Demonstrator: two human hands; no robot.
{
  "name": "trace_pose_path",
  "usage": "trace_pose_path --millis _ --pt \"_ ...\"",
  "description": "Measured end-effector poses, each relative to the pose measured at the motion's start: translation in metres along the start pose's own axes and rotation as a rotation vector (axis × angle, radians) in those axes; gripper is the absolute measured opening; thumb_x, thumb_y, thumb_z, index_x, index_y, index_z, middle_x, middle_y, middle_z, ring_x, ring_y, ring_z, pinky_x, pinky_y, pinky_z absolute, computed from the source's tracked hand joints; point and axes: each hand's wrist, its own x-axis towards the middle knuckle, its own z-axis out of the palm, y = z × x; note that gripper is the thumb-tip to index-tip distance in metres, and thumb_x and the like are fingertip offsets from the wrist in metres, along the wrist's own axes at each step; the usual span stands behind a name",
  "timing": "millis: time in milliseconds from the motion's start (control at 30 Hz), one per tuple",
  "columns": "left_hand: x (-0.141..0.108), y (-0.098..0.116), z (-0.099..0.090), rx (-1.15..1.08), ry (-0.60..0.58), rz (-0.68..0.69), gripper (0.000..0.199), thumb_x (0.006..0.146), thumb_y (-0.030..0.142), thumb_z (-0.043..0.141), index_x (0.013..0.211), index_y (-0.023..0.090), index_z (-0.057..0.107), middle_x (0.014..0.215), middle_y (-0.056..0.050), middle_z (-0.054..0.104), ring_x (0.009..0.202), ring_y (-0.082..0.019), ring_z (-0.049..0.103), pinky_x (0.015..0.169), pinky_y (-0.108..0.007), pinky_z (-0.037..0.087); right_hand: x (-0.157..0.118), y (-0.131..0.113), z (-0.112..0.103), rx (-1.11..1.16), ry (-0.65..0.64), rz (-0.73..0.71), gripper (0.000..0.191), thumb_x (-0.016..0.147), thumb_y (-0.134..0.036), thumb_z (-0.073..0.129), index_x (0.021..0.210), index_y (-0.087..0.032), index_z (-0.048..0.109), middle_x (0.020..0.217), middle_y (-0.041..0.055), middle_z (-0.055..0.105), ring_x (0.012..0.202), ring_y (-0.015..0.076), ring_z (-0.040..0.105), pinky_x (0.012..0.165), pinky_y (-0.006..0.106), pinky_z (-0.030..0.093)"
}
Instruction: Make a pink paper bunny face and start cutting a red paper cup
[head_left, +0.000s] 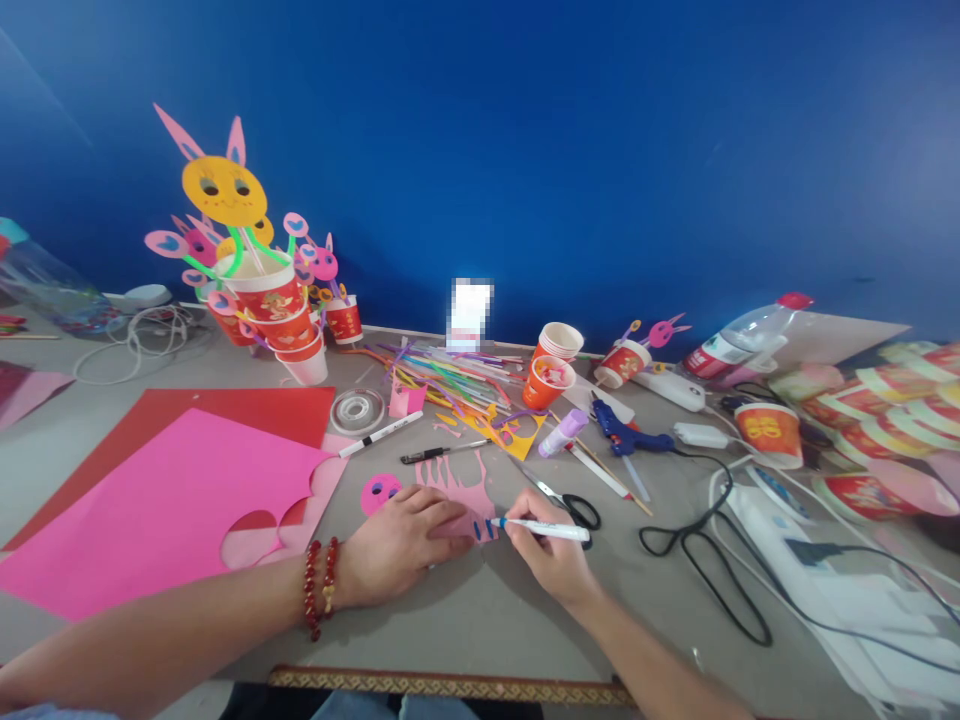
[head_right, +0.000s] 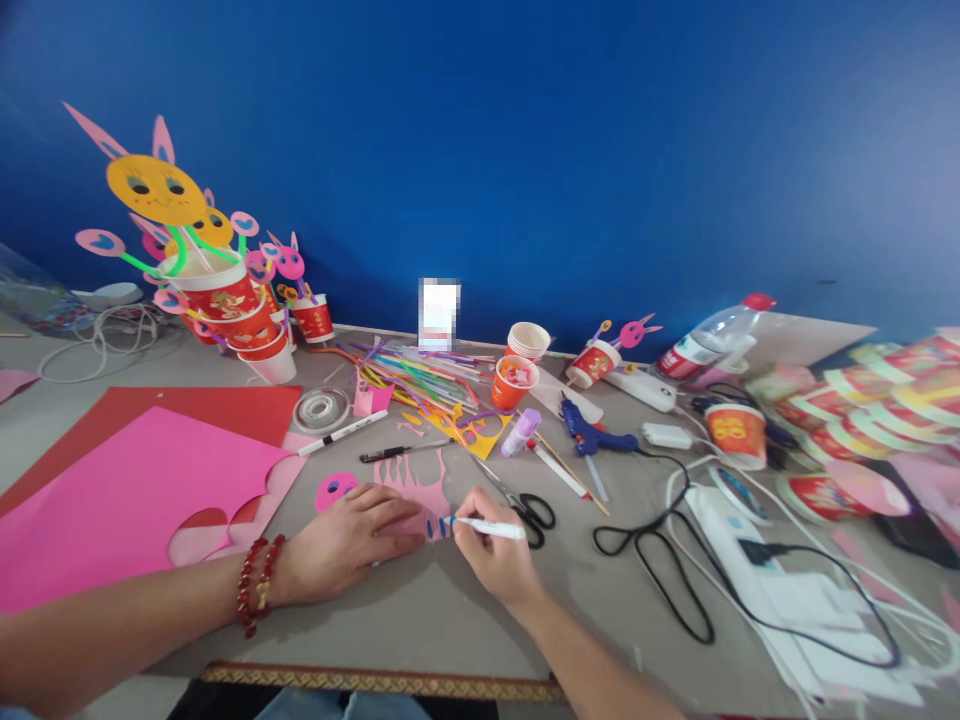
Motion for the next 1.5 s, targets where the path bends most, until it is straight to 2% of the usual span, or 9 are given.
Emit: trace_pose_path --millis 133,367,567,833,1067,1500 --pt "-0.001 0.001 0.001 -0.001 0.003 -0.004 0.046 0.085 0.012 0.053 0.127 0.030 0.055 0.137 -0.004 0.051 0.116 -0.026 0.047 0.100 -0.043 0.035 0.000 -0.001 0.000 -0.016 -0.003 -0.014 0.017 0.086 -0.021 0.049 0.069 -0.022 0.049 0.057 -0.0049 0.046 0.049 0.0120 0.041 0.049 0.024 0.030" --pt "0.000 0.000 0.001 -0.008 -0.015 -0.006 0.046 0.086 0.012 0.053 0.128 0.031 0.054 0.137 -0.004 0.051 0.117 -0.026 0.047 0.099 -0.043 0.036 -0.002 -0.001 -0.001 0.118 0.054 0.038 0.018 0.086 -0.021 0.048 0.067 -0.022 0.048 0.055 -0.0040 0.048 0.049 0.0130 0.043 0.047 0.024 0.030" --pt "0.000 -0.001 0.002 0.004 -0.006 -0.002 0.044 0.086 0.013 0.054 0.127 0.031 0.055 0.135 -0.004 0.053 0.115 -0.026 0.048 0.099 -0.043 0.036 -0.005 -0.004 -0.002 0.127 0.073 0.038 0.018 0.086 -0.021 0.049 0.069 -0.021 0.051 0.058 -0.0033 0.051 0.051 0.0129 0.045 0.048 0.024 0.033" --pt "0.000 -0.001 0.002 0.009 0.008 0.015 0.046 0.085 0.013 0.055 0.128 0.030 0.055 0.135 -0.005 0.052 0.115 -0.026 0.048 0.098 -0.042 0.037 0.001 -0.012 0.002 0.159 0.004 0.062 0.018 0.086 -0.021 0.048 0.068 -0.021 0.051 0.059 -0.0026 0.053 0.053 0.0130 0.048 0.049 0.024 0.034" --pt "0.000 -0.002 0.003 0.017 0.022 0.006 0.046 0.085 0.013 0.056 0.126 0.033 0.056 0.135 -0.003 0.053 0.116 -0.025 0.048 0.098 -0.041 0.037 0.002 -0.006 0.008 0.069 0.005 0.030 0.017 0.086 -0.022 0.048 0.069 -0.021 0.050 0.056 -0.0042 0.047 0.048 0.0120 0.040 0.046 0.024 0.028" --pt "0.001 -0.001 0.003 0.023 0.017 0.001 0.043 0.087 0.014 0.055 0.126 0.032 0.056 0.136 -0.003 0.052 0.115 -0.025 0.049 0.098 -0.041 0.036 0.003 -0.010 0.007 -0.001 -0.037 -0.015 0.017 0.088 -0.022 0.049 0.070 -0.021 0.049 0.058 -0.0047 0.046 0.051 0.0120 0.042 0.049 0.024 0.031"
